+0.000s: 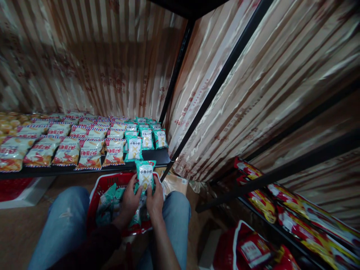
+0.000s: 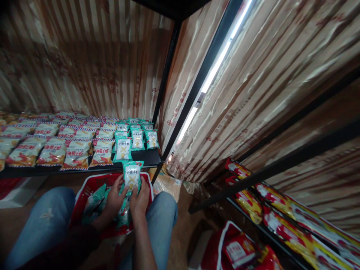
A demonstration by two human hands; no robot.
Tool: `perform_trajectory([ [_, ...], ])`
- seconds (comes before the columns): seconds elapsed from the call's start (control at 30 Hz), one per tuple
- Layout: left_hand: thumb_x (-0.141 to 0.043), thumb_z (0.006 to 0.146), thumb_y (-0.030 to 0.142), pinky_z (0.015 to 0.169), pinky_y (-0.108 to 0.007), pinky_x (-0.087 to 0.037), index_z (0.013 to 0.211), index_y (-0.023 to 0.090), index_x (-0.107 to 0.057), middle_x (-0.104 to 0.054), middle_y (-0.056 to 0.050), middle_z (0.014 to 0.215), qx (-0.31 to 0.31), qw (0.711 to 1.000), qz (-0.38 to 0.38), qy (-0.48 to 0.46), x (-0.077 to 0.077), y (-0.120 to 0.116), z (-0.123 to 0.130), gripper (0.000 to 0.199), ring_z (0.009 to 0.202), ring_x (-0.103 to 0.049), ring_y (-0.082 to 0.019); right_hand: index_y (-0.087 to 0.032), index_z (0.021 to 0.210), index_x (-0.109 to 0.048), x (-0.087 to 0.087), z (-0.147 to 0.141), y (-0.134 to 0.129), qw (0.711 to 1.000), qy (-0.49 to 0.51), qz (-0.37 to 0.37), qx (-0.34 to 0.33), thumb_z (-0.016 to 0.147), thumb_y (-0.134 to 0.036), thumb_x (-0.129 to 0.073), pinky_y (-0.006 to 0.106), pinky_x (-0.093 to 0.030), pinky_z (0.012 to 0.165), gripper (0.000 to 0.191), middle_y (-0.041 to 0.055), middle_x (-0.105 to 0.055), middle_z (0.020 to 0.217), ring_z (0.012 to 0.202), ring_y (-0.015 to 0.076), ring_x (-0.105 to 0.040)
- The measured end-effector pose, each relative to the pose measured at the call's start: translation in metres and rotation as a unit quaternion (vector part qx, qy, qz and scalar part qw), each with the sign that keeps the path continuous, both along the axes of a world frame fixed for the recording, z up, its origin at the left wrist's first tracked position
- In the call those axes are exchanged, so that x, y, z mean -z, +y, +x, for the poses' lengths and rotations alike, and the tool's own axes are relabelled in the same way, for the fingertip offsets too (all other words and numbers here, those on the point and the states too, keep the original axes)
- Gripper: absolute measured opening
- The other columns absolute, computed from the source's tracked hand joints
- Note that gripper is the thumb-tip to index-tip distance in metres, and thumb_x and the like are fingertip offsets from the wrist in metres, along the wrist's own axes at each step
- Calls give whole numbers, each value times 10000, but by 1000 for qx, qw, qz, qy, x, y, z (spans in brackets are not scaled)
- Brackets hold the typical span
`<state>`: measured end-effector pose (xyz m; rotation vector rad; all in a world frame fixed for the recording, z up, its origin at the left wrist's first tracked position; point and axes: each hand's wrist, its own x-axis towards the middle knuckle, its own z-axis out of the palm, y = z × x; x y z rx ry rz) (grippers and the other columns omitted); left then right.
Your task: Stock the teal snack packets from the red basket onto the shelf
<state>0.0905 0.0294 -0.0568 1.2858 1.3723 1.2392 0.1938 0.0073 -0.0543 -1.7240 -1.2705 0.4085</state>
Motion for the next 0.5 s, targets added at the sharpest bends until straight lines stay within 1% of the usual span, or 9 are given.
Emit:
perform_trajectory([
  [0.1,-544,765,252,970,-381,-408,1284,184,-429,-551,-126,1240,-1,1000,14,7,-8,15,12,536,1156,-516,-239,-107,1276,-480,-8,5,8,998,-49,18,18,861,-339,-384,435,-321,1028,485,163,-535,1271,1200,273,-453],
  [0.23,-526,788,253,948,-391,-425,1295,157,-410,-558,-144,1199,7,998,48,39,-15,34,27,529,1110,-539,-236,-120,1286,-469,-17,12,23,995,-86,31,38,871,-319,-391,430,-325,1023,467,158,-531,1278,1196,264,-454],
  [0.37,-520,790,243,946,-411,-428,1273,153,-432,-559,-143,1191,-8,995,83,58,-20,54,42,499,1107,-541,-236,-104,1291,-457,-20,20,41,992,-96,73,47,867,-290,-397,441,-370,987,467,172,-541,1261,1178,260,-477],
  [0.5,-513,787,218,963,-415,-420,1271,150,-438,-554,-145,1211,-4,990,121,78,-25,74,58,495,1133,-528,-232,-79,1344,-385,-21,29,61,989,-99,97,53,883,-304,-374,462,-363,997,513,192,-491,1315,1211,267,-451],
])
